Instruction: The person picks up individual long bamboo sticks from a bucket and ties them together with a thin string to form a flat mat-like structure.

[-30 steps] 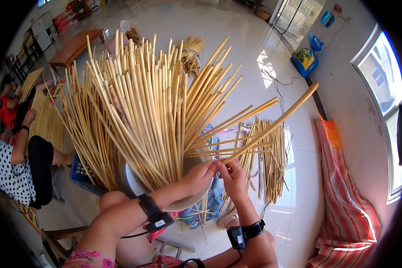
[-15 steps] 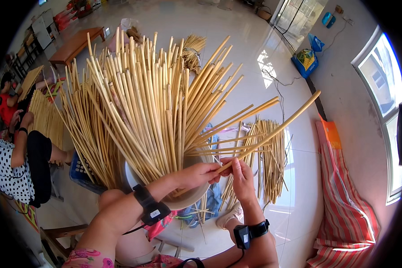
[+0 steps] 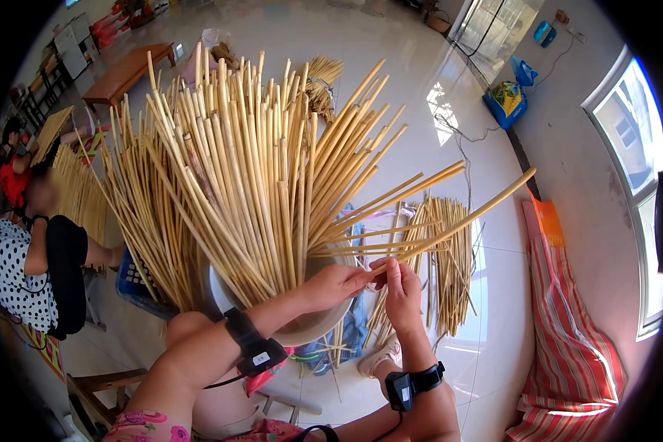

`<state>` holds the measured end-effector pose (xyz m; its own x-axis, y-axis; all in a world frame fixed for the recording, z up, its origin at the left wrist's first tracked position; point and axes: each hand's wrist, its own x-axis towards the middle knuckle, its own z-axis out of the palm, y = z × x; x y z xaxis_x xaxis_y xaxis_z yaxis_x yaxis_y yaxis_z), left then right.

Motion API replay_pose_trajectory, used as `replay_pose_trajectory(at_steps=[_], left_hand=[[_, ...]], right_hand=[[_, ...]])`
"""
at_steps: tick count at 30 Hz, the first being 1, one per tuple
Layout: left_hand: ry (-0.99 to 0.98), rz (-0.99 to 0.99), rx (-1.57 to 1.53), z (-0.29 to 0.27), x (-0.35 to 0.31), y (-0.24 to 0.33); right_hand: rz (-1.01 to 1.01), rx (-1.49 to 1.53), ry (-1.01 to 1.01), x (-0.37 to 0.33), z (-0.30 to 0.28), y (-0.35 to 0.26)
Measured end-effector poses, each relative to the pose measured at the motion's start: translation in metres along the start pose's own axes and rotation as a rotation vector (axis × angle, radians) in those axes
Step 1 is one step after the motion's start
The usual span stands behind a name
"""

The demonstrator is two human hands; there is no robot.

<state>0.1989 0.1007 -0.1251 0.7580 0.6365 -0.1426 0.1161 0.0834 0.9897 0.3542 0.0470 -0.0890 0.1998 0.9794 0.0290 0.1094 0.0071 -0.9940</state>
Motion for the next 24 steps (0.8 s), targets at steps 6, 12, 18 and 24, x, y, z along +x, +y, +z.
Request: replay_pose_trajectory(at_steps=[6,12,18,24], left_hand=[[-0.027,0.122,0.373,-0.002,-0.019,-0.011],[-0.118,-0.092,0.677,-0.010,-0.032,0.002],[-0.104,-0.177,0.733,-0.021,-0.026,-0.020],[0.012,-0.222,0.879,-0.044,-0.009,-0.126]], right_hand=[[-0.085,0.038,0.297,0.007,-0.030,-0.014],[-0.087,0.074,0.575,0.014,-0.055,-0.018],[-0.072,0.038,0.609,0.016,-0.058,-0.008],[-0.208,-0.095,0.551,0.014,-0.048,-0.015]])
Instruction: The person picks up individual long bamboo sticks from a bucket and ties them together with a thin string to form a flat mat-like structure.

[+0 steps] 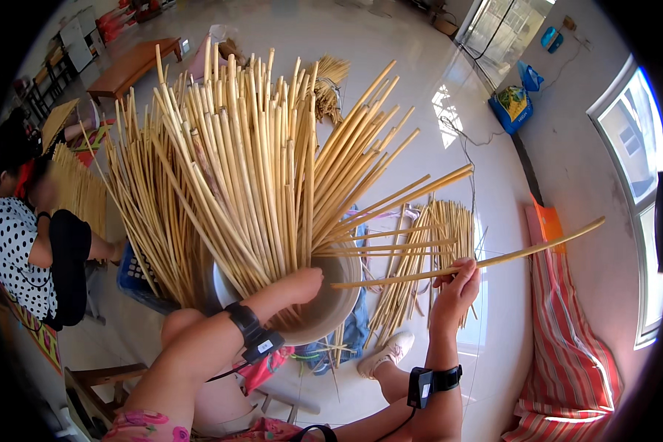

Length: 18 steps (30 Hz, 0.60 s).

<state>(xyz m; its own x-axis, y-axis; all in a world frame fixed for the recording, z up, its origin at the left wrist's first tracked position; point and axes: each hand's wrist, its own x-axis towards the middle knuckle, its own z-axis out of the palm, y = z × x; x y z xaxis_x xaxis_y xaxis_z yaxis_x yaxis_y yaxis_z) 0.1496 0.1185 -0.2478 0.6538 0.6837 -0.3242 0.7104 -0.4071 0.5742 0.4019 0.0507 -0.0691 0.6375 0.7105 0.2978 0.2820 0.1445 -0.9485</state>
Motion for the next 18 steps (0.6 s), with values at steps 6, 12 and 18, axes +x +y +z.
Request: replay_pose_trajectory(at_steps=[6,12,18], left_hand=[[0.350,-0.346,-0.394,0.021,0.016,0.016],[-0.068,-0.350,-0.361,0.076,0.027,-0.046],[-0.152,-0.065,-0.329,0.017,0.010,0.013]], right_hand=[[-0.208,-0.067,-0.226,-0.019,0.008,0.000],[-0.234,-0.306,-0.721,-0.032,0.027,-0.002],[0.032,-0.271,-0.649,-0.023,0.013,-0.002]])
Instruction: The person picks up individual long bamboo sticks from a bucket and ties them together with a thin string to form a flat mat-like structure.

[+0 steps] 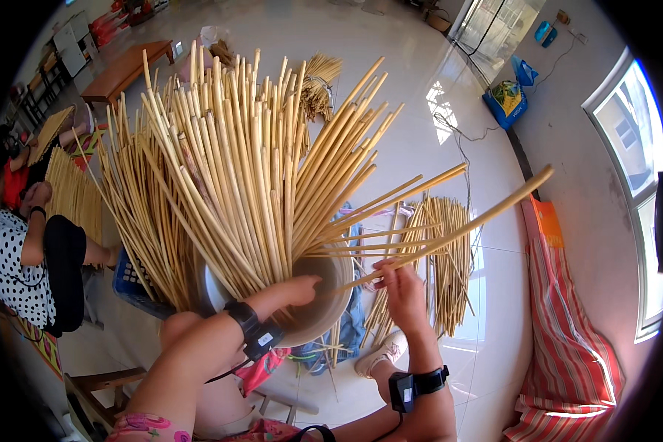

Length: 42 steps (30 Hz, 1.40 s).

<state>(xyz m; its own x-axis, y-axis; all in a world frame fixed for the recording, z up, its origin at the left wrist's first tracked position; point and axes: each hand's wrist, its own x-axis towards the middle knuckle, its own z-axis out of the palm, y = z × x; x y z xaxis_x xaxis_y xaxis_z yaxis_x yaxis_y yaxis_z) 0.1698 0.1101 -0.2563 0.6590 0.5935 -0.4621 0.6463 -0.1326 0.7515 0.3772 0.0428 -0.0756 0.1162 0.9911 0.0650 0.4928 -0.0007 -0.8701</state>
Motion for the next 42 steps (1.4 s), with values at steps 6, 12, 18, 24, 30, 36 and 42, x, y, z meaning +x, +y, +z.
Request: replay_pose_trajectory(at_steps=[6,12,18,24,30,36,42], left_hand=[[-0.215,0.025,-0.598,-0.058,-0.048,0.053],[-0.169,0.013,-0.927,-0.091,-0.078,0.089],[-0.077,0.024,-1.124,-0.094,-0.086,0.096],[0.243,0.112,-1.157,-0.074,-0.074,0.094],[0.368,0.035,-1.284,-0.067,-0.067,0.091],[0.225,-0.034,-1.425,-0.078,-0.070,0.086],[0.212,0.025,-1.287,-0.088,-0.076,0.095]], right_hand=[[0.081,0.463,0.472,0.011,-0.055,0.019],[0.108,0.610,0.617,0.008,-0.073,0.034],[0.073,0.690,0.642,0.009,-0.073,0.031],[0.026,0.695,0.678,0.008,-0.063,0.034],[-0.055,0.672,0.678,0.007,-0.049,0.029],[-0.117,0.695,0.655,0.007,-0.048,0.023],[-0.129,0.691,0.683,0.007,-0.050,0.021]])
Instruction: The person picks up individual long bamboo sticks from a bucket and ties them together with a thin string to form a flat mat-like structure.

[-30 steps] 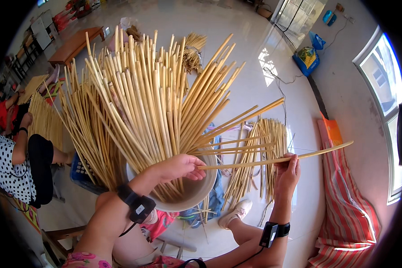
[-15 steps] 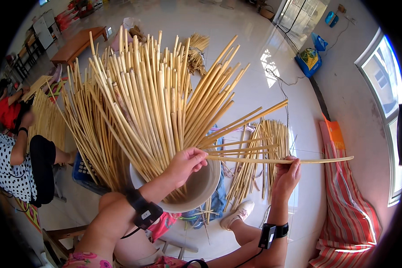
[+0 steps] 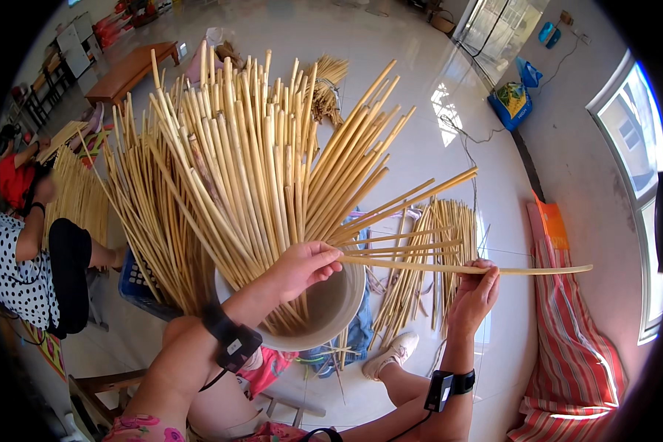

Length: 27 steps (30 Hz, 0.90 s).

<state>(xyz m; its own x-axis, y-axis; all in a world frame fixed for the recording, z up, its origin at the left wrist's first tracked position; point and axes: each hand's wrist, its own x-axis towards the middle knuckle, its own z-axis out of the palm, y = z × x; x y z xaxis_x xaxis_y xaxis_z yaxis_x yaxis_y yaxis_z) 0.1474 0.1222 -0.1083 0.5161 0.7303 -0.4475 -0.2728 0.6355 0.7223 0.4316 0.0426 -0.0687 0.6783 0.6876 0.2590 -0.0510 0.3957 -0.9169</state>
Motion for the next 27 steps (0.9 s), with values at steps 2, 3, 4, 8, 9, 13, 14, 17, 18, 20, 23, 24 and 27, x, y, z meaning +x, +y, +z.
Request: replay_pose_trajectory(at_steps=[2,3,4,8,9,13,14,17,18,20,23,24,27], left_hand=[[0.023,0.025,0.082,-0.001,0.002,-0.006],[0.036,0.000,0.098,-0.006,0.005,-0.010],[0.044,-0.027,0.115,-0.007,0.007,-0.011],[-0.012,-0.070,0.899,-0.003,0.010,-0.017],[-0.045,0.024,0.990,-0.003,0.013,-0.022],[-0.226,0.265,0.981,0.005,0.016,-0.040],[-0.284,0.303,0.890,0.012,0.014,-0.043],[-0.405,0.258,0.815,0.025,0.008,-0.038],[-0.419,0.222,0.847,0.025,0.009,-0.037],[-0.448,0.201,0.887,0.025,0.006,-0.033],[-0.491,0.165,0.898,0.022,0.000,-0.027],[-0.492,0.106,0.900,0.022,-0.003,-0.023],[-0.529,-0.028,0.917,0.013,-0.007,-0.018]], right_hand=[[-0.007,-0.006,-0.022,-0.002,0.002,-0.001],[-0.011,-0.010,-0.052,-0.003,0.003,-0.002],[-0.017,-0.018,-0.080,-0.004,0.003,-0.003],[0.029,-0.111,-0.155,-0.009,0.006,-0.002],[0.052,-0.176,-0.178,-0.012,0.007,-0.001],[0.162,-0.214,-0.294,-0.032,0.024,0.010],[0.171,-0.238,-0.336,-0.036,0.024,0.014],[0.221,-0.276,-0.421,-0.041,0.031,0.013],[0.226,-0.289,-0.445,-0.040,0.031,0.013],[0.184,-0.308,-0.466,-0.036,0.032,0.008],[0.231,-0.197,-0.355,-0.023,0.024,-0.002],[0.228,-0.145,-0.282,-0.018,0.022,-0.006],[0.214,0.021,-0.135,-0.004,0.012,-0.010]])
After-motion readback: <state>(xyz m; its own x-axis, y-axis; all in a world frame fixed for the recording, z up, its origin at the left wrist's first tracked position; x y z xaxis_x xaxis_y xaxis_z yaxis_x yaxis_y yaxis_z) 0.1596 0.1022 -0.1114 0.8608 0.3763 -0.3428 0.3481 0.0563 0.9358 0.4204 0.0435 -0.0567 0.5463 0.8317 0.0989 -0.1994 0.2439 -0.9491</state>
